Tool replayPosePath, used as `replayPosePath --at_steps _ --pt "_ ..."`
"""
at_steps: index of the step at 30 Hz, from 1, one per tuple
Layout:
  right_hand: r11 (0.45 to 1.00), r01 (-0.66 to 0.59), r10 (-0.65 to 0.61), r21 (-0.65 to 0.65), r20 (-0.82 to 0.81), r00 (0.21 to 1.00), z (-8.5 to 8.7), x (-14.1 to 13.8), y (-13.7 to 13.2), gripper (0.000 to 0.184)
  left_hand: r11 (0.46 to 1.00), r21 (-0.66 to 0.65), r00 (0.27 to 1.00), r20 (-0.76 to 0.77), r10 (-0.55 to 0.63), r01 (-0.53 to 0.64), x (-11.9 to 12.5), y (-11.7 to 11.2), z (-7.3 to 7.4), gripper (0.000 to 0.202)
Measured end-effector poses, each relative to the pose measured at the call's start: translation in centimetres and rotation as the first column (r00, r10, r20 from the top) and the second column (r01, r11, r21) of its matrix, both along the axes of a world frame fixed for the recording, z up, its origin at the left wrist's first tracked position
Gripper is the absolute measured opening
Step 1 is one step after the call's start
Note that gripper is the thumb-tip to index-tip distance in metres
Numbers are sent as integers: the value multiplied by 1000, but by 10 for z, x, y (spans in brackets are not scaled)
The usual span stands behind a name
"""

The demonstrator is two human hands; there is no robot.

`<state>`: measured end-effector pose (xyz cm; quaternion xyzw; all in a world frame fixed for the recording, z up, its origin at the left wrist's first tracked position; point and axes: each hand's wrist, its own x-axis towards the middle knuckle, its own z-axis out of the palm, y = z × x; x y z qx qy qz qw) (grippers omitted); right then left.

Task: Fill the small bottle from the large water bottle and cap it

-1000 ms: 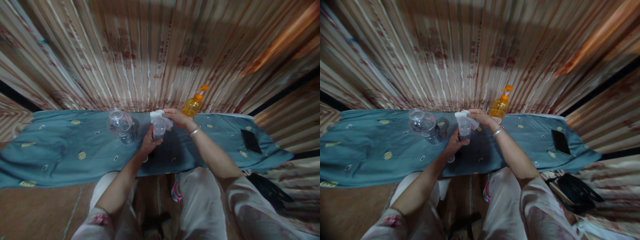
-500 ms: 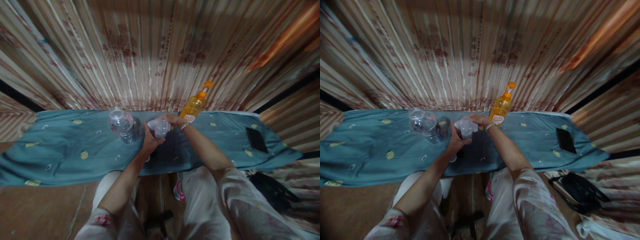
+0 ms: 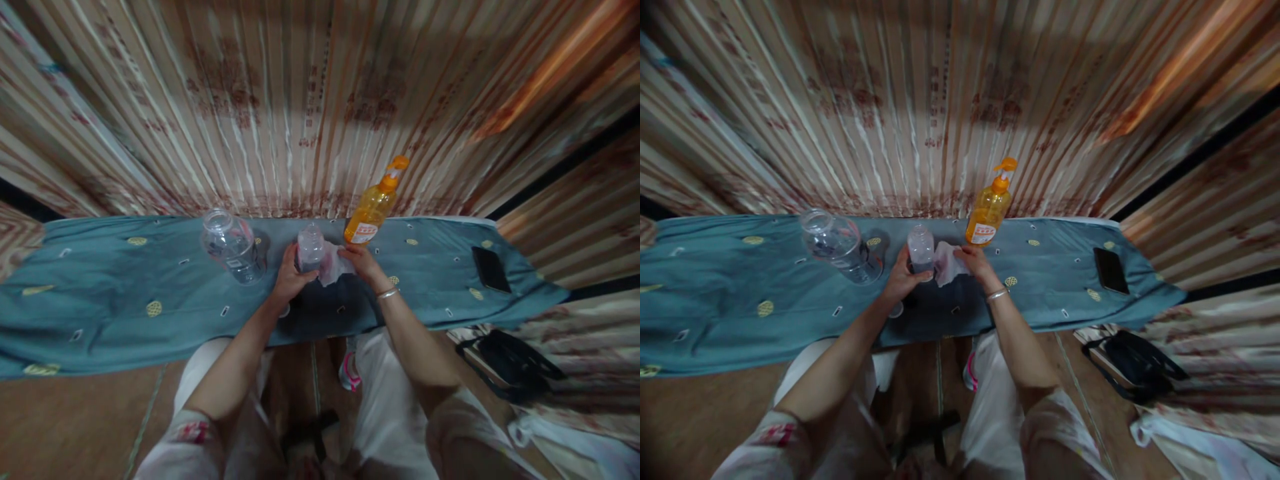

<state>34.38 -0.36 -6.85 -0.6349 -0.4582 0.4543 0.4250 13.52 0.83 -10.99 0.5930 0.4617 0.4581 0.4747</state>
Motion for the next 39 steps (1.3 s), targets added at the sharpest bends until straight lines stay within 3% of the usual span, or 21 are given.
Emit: replayPosePath --at_steps 3,4,7,10,13,16,21,24,27,31,34,36,39 --pt "997 47 -61 66 231 971 -5 3 -5 10 1000 -16 1000 -5 1 -1 2 -1 0 86" --pt "994 43 -77 101 370 926 -7 1 -7 5 1000 -21 1000 -5 2 -2 2 -1 1 85" --pt "985 -65 -68 162 698 713 -7 -14 -16 25 999 -36 1000 -2 1 -1 4 -2 3 84" --pt "974 -207 49 89 811 583 -3 -34 -28 26 999 -41 1000 4 -5 6 4 -3 4 80" --pt "956 -291 137 -19 911 389 8 -48 -44 24 999 -39 1000 5 -10 10 4 -3 6 80" --pt "928 -350 243 -127 919 311 19 -58 -60 27 999 -41 1000 -11 -11 11 4 -3 6 83" --pt "782 -592 445 -193 838 314 22 -77 -76 30 1000 -16 1000 -28 -13 13 4 -3 7 84" --pt "737 -656 461 -162 830 314 13 -88 -75 40 1000 -7 999 -33 -8 8 3 -2 5 82" --pt "719 -681 448 -140 843 299 2 -95 -71 38 1000 -17 1000 -28 -8 8 4 -1 1 82" --pt "725 -676 448 -131 836 318 -1 -96 -68 33 1000 -15 1000 -10 -7 7 4 1 -3 83" --pt "761 -629 466 -162 811 354 11 -84 -69 33 1000 -19 1000 1 -10 10 4 1 -3 82" --pt "809 -571 440 -138 787 433 26 -69 -72 33 1000 -23 1000 12 -17 17 3 1 -2 83" --pt "878 -476 317 48 686 655 52 -43 -72 27 999 -33 999 39 -30 32 3 0 0 86"
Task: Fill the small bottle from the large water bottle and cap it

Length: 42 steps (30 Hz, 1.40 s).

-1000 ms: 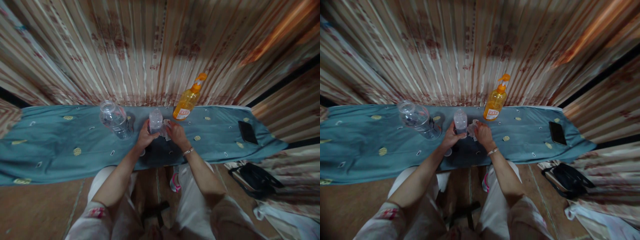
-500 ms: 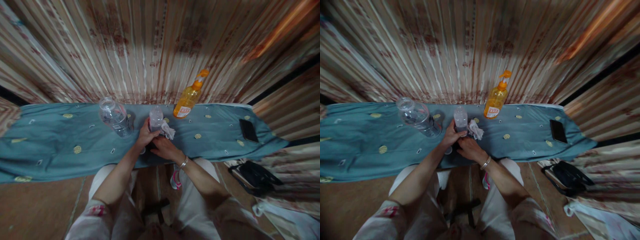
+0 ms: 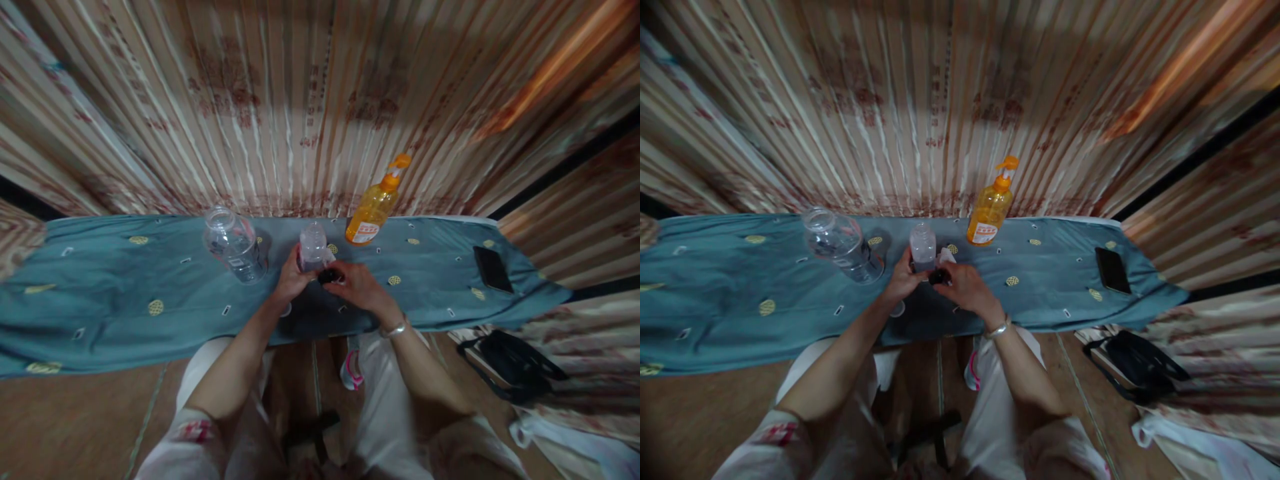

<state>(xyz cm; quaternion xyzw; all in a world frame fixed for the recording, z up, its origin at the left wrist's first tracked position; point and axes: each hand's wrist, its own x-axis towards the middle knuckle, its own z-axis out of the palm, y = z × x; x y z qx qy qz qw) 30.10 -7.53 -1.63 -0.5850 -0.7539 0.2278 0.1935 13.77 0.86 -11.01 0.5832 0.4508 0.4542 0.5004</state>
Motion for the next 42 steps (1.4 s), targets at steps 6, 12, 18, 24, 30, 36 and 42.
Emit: replayPosePath --at_steps 6,12,18,24,30,36,42 --pt "947 98 -37 304 -198 979 58 18 34 28 999 -25 997 74 -18 20 2 0 -3 88" --pt "961 -149 95 234 225 970 97 -2 75 16 997 -41 988 147 -53 59 3 -1 -5 87" --pt "964 -218 140 153 406 903 105 -11 83 12 996 -43 979 192 -73 82 4 -1 -5 88" --pt "974 -172 103 145 392 914 101 -8 78 17 997 -39 978 198 -58 67 5 0 -6 91" --pt "973 -187 123 135 380 917 103 -7 79 12 996 -42 978 197 -66 76 5 0 -6 86" --pt "971 -230 184 65 413 892 107 -6 83 13 996 -49 980 190 -62 72 5 0 -8 89" --pt "948 -293 208 123 458 864 113 -10 80 51 997 -38 980 190 -64 72 5 -1 -6 89"
